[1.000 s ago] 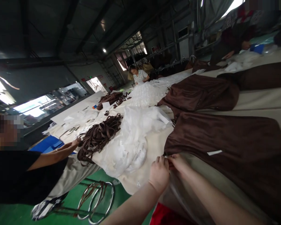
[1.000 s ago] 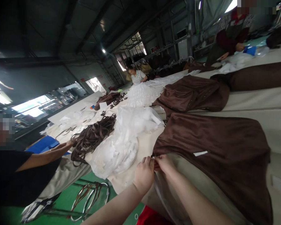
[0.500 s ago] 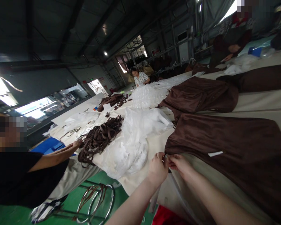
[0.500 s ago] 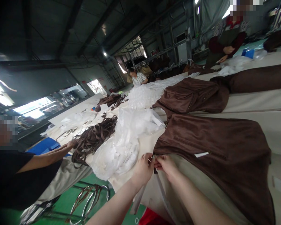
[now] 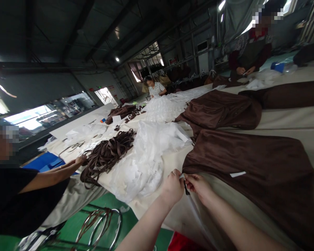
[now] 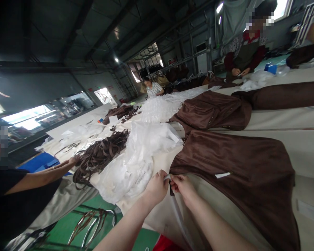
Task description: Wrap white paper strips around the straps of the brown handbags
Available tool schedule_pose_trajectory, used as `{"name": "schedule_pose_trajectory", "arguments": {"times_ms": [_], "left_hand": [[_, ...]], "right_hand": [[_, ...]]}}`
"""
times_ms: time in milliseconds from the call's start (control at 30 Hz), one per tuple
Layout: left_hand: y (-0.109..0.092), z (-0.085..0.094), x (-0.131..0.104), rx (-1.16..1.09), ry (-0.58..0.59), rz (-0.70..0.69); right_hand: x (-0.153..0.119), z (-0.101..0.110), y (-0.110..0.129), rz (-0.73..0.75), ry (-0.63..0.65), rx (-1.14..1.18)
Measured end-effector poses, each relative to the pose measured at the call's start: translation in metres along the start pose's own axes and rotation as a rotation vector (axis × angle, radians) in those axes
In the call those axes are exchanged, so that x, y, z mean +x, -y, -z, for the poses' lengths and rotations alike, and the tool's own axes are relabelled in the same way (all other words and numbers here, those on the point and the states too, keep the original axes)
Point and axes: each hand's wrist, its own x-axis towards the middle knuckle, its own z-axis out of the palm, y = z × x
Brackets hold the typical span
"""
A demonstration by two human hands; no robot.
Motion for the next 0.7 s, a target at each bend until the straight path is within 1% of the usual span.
{"name": "schedule_pose_trajectory", "arguments": {"times_ms": [133, 200, 267, 333, 400, 433, 467, 500, 533, 567, 633, 667, 700], "left_hand": [[0.003, 0.005, 0.003, 0.2, 0.131, -0.087], [0.011, 0.003, 0.007, 0.154, 0.17, -0.102], [0.023, -0.004, 0.014, 0.023, 0.176, -0.087], [0.035, -0.013, 0.02, -0.098, 0.182, -0.081], [0.045, -0.023, 0.023, -0.236, 0.185, -0.092], [0.047, -0.027, 0.023, -0.333, 0.181, -0.092], [0.048, -0.03, 0.022, -0.447, 0.173, -0.086], [0.049, -0.032, 0.021, -0.544, 0.17, -0.078], [0.05, -0.032, 0.02, -0.613, 0.166, -0.072], [0.05, -0.032, 0.02, -0.656, 0.171, -0.074], [0.055, -0.032, 0.023, -0.688, 0.199, -0.105], [0.058, -0.033, 0.027, -0.691, 0.209, -0.117], [0.061, -0.035, 0.03, -0.688, 0.215, -0.114]], "right_hand": [[0.006, -0.005, -0.002, -0.004, -0.059, -0.122], [0.007, -0.008, -0.002, -0.011, -0.072, -0.189], [-0.001, -0.008, 0.005, -0.034, -0.055, -0.26], [-0.024, -0.003, 0.02, -0.025, 0.052, -0.383], [-0.059, 0.011, 0.043, 0.066, 0.187, -0.571], [-0.079, 0.022, 0.058, 0.148, 0.208, -0.672], [-0.1, 0.035, 0.073, 0.22, 0.172, -0.763], [-0.119, 0.051, 0.088, 0.276, 0.087, -0.848], [-0.137, 0.069, 0.103, 0.323, -0.047, -0.925], [-0.153, 0.09, 0.116, 0.356, -0.218, -0.997], [-0.184, 0.138, 0.139, 0.39, -0.613, -1.116], [-0.199, 0.163, 0.148, 0.389, -0.806, -1.163], [-0.214, 0.188, 0.155, 0.367, -0.97, -1.204]]}}
